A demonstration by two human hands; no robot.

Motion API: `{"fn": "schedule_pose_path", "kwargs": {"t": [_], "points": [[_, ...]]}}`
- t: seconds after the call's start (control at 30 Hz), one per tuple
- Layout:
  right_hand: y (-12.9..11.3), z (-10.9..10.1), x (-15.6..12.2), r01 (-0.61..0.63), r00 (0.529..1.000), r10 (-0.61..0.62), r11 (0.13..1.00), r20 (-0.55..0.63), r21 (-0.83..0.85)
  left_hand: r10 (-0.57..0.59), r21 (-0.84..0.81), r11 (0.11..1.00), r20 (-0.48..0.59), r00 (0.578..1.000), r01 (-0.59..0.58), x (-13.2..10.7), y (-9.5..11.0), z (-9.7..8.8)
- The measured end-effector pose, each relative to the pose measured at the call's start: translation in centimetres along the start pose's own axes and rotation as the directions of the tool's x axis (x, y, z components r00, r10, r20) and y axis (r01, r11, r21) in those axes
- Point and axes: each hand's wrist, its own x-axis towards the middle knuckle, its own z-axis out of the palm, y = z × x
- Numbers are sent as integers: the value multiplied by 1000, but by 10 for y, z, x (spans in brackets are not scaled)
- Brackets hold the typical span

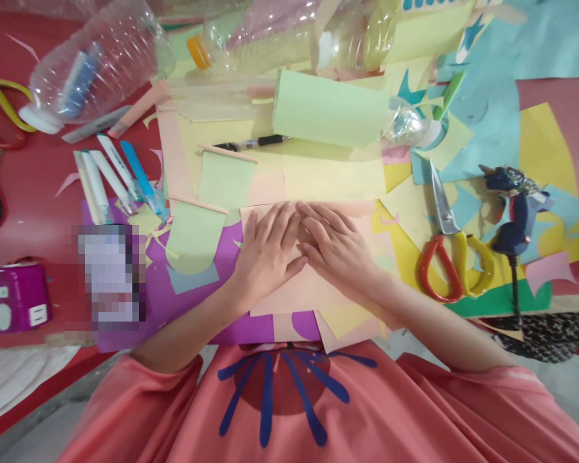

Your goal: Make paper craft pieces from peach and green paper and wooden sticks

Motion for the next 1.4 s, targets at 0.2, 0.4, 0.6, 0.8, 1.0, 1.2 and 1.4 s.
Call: {"fn": "schedule_pose_path", "kwargs": {"t": [0.2, 0.4, 0.6, 0.8, 1.0, 1.2, 1.4], "points": [[-2, -1, -2, -65, 998, 64, 998, -11, -15, -17, -4, 1000, 1, 1000, 17, -1, 0, -2], [3, -6, -10, -140, 990, 139, 989, -17, -45, -9, -30, 1000, -3, 1000, 9, -1, -1, -1], [11, -18, -16, -204, 979, 202, 971, -32, -123, -14, -20, 1000, 25, 1000, 15, 0, 0, -2], [22, -32, -20, -266, 964, 262, 949, -46, -171, -8, 33, 999, 30, 1000, 7, -1, 0, -3], [24, -46, -22, -423, 898, 439, 874, 19, -239, -62, 52, 997, 18, 998, 61, -4, 0, -12], [19, -49, -20, -412, 890, 451, 860, 70, -301, -147, 60, 987, -17, 989, 147, -12, -5, -25], [14, -48, -19, -345, 904, 415, 852, 106, -394, -208, 57, 977, 11, 978, 208, -19, -6, -36]]}}
